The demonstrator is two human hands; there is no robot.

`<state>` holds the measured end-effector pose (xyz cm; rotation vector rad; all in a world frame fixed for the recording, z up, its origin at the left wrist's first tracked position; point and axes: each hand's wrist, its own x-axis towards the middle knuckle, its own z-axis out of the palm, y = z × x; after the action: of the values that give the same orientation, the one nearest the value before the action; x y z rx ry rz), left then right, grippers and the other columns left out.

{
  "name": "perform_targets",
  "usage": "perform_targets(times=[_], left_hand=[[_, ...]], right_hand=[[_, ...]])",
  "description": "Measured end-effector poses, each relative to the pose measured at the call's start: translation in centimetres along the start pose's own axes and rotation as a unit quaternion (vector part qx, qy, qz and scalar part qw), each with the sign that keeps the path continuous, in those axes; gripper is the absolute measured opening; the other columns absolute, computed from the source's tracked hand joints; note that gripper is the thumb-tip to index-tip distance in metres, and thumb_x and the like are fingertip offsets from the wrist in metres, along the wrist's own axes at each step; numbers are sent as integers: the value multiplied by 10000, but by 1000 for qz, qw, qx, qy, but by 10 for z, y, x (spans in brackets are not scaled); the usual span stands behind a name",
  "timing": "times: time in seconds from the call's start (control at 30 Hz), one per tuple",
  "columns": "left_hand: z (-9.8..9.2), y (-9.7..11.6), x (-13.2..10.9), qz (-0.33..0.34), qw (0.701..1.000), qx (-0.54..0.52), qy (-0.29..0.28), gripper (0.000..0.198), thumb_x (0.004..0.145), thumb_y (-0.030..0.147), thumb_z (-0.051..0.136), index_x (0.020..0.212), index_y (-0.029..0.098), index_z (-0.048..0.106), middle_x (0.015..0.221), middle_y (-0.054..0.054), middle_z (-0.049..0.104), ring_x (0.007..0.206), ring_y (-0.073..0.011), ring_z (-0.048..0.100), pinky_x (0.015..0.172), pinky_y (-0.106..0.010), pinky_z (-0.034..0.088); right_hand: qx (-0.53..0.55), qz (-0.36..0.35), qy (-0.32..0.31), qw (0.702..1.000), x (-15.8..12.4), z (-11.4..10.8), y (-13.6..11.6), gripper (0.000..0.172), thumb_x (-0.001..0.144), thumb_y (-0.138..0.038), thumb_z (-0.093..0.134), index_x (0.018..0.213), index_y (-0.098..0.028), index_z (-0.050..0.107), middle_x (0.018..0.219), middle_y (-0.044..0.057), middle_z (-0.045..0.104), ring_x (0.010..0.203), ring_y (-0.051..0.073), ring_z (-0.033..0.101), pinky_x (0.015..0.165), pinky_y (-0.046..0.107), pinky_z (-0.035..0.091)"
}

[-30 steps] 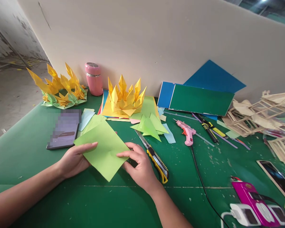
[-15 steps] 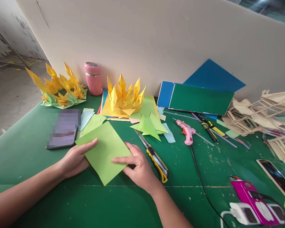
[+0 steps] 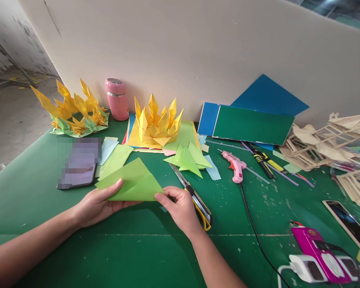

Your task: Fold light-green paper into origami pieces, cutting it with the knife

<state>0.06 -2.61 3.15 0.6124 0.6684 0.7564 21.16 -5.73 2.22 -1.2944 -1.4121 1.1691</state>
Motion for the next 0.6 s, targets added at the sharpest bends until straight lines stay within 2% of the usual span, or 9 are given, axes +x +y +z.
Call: perform_targets(times=[0.07, 0.13, 0.2, 0.27, 0.33, 0.43, 0.5, 0.6], left_hand=[[-3, -3, 0, 20, 998, 54, -33, 625, 716, 546, 722, 1213, 182, 617, 1170, -119, 684, 1139, -338, 598, 993, -479, 468], [-6, -5, 0, 44, 990, 124, -50, 697, 644, 550, 775, 1225, 201, 609, 1172, -113, 683, 1142, -340, 592, 987, -458, 468], [-8, -2, 0, 57, 984, 165, -41, 713, 602, 521, 811, 1211, 205, 618, 1158, -111, 689, 1120, -345, 603, 956, -444, 482], [-10, 5, 0, 63, 986, 154, -7, 672, 621, 579, 762, 1169, 209, 645, 1128, -109, 701, 1069, -346, 628, 902, -439, 507], [-12, 16, 0, 87, 985, 151, 5, 596, 676, 604, 693, 1140, 231, 661, 1114, -93, 708, 1019, -312, 646, 867, -399, 515], [-14, 29, 0, 93, 972, 213, -28, 627, 722, 649, 610, 1201, 245, 626, 1161, -104, 688, 899, -266, 662, 761, -348, 525], [-12, 33, -1, 94, 955, 280, -30, 613, 729, 623, 627, 1208, 241, 618, 1176, -104, 678, 855, -238, 659, 777, -335, 514], [-4, 27, -3, 58, 915, 399, -13, 487, 686, 484, 716, 1092, 220, 670, 1031, -82, 722, 819, -229, 649, 742, -319, 512]], right_hand=[[-3, 5, 10, 1000, 0, 0, 1, 398, 780, -441, 642, 519, -189, 478, 566, -44, 330, 566, 112, 332, 523, 253, 304], [-10, 4, 21, 1000, 0, 0, 3, 394, 777, -431, 644, 531, -192, 449, 587, -45, 326, 569, 108, 321, 521, 251, 290], [-23, -7, 31, 999, -1, -1, 4, 397, 781, -416, 638, 535, -199, 413, 596, -45, 326, 570, 108, 327, 524, 249, 294], [-50, -30, 30, 998, -1, -2, 3, 391, 788, -378, 622, 539, -206, 373, 603, -44, 331, 580, 112, 346, 538, 247, 311], [-83, -54, 8, 995, -3, -4, 0, 344, 793, -318, 594, 554, -210, 372, 615, -37, 369, 610, 122, 391, 572, 249, 341], [-120, -70, -55, 989, -5, -7, -6, 252, 772, -239, 573, 575, -209, 419, 639, -23, 447, 653, 136, 451, 616, 256, 374], [-129, -68, -90, 985, -7, -7, -9, 240, 746, -210, 585, 568, -209, 425, 637, -23, 467, 652, 138, 465, 614, 256, 379], [-133, -69, -113, 982, -8, -5, -11, 246, 729, -182, 599, 554, -209, 428, 629, -22, 483, 662, 144, 479, 619, 260, 383]])
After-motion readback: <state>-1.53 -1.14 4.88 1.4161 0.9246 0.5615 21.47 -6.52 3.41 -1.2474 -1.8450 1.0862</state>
